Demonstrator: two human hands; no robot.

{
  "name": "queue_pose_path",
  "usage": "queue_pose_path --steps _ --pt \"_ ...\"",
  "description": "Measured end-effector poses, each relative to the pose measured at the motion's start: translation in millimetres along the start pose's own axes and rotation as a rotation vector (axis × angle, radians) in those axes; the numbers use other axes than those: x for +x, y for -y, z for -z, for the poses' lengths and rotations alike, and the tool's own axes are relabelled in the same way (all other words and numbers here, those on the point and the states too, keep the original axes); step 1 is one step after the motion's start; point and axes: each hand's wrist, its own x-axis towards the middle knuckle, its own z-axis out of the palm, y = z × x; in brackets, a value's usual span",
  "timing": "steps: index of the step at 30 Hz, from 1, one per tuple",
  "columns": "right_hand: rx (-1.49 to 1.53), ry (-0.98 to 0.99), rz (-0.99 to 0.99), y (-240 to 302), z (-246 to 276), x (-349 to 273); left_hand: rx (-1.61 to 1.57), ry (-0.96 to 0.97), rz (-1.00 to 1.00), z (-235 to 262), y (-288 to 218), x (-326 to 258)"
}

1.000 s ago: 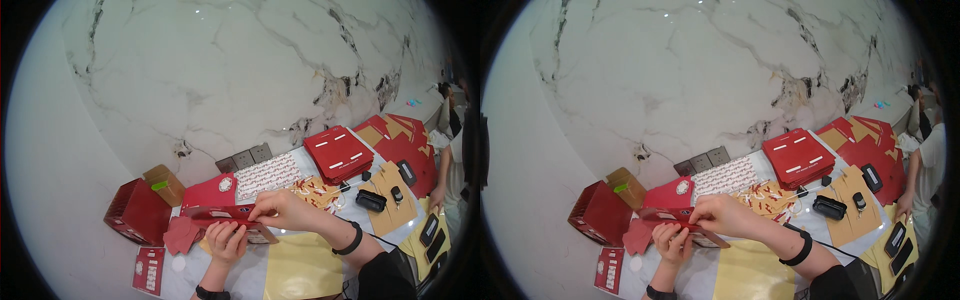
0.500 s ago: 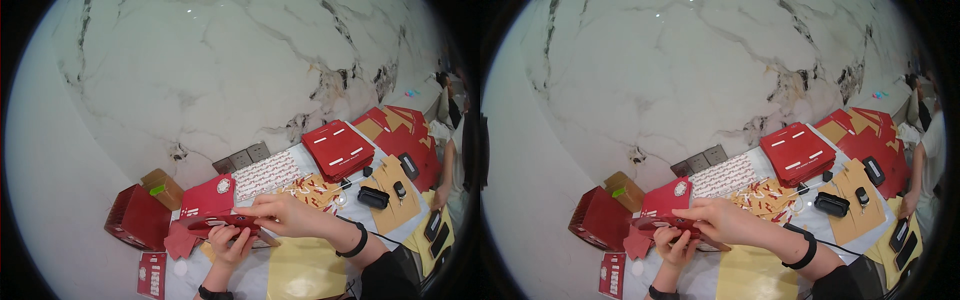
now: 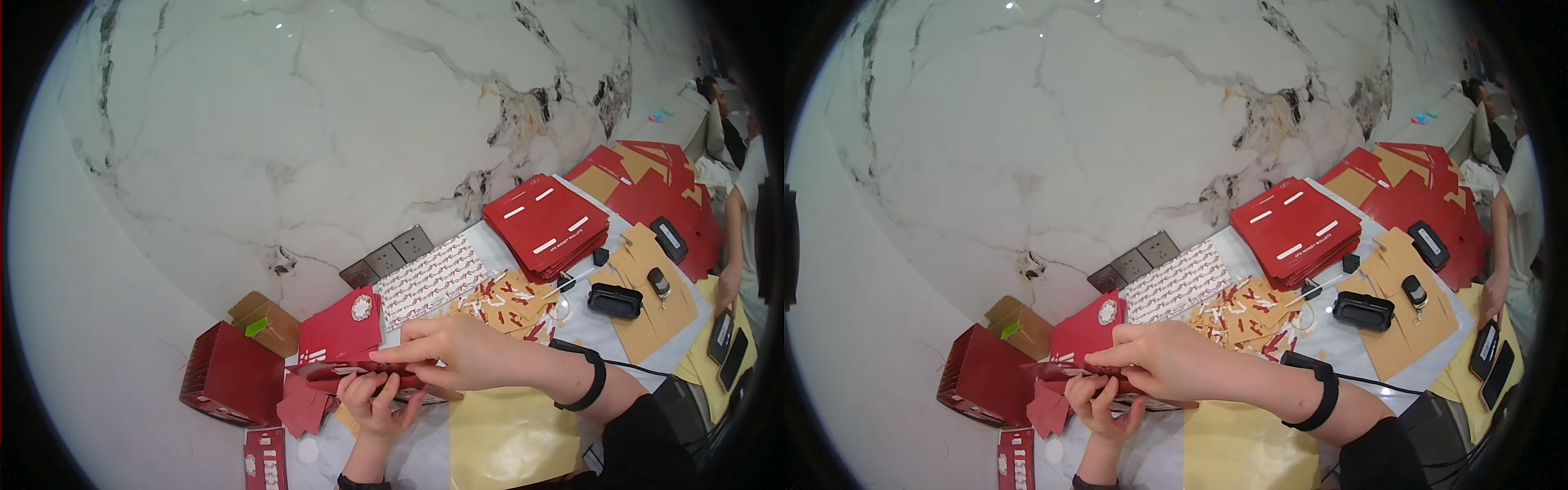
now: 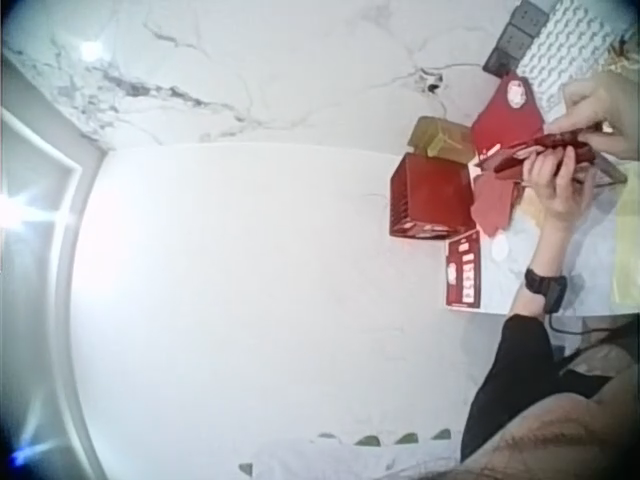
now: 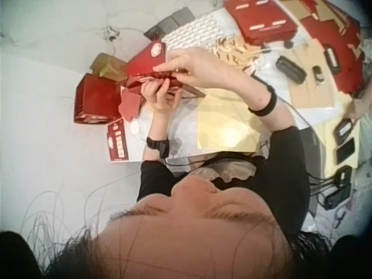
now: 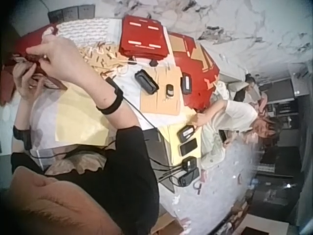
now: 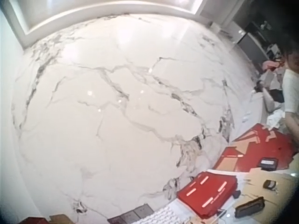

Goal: Assembling red paper money wallets by inserting decorative components and cards into envelopes.

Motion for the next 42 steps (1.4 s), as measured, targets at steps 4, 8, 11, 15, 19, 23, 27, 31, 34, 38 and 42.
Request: queue_pose_path --steps 4,8,11,15,19,23,27,31,34,38,42 --pt "-0.009 0.016 -0.010 0.5 1.1 0.9 0.073 0.000 0.033 -2.6 -4.5 -2.8" --pt "0.051 0.022 -0.016 -0.5 0.5 2.5 0.000 0.019 0.063 -2.6 -6.2 -1.4" --pt "0.049 -0.016 -0.028 -0.6 -1.3 1.5 0.006 0.022 0.063 -3.9 -5.4 1.4" --pt "0.226 -0.024 -0.219 10.0 -2.5 2.9 0.038 -0.023 0.040 -2.1 -2.4 -1.3" --pt "0.075 0.015 -0.141 12.0 -2.4 1.8 0.041 -0.003 -0.009 1.7 -1.3 5.1" --pt "0.049 -0.027 -0.108 11.1 -3.0 1.5 0.067 -0.007 -0.010 3.1 -5.4 5.9" --pt "0.085 -0.026 -0.128 7.8 -3.0 3.8 0.097 -0.022 -0.001 3.7 -6.6 7.4" --pt "0.075 -0.048 -0.124 1.9 -2.8 3.2 0.112 -0.017 -0.015 5.3 -3.0 12.7" --pt "0.057 -0.052 -0.103 -0.5 -3.9 3.8 0.099 0.015 0.004 4.1 -0.1 13.8" --pt "0.151 -0.086 -0.178 -2.8 -5.8 5.0 0.082 0.035 0.054 2.9 -5.6 20.7" --pt "0.144 -0.088 -0.213 -0.4 -3.9 8.2 0.105 0.046 0.085 4.6 -9.8 20.3"
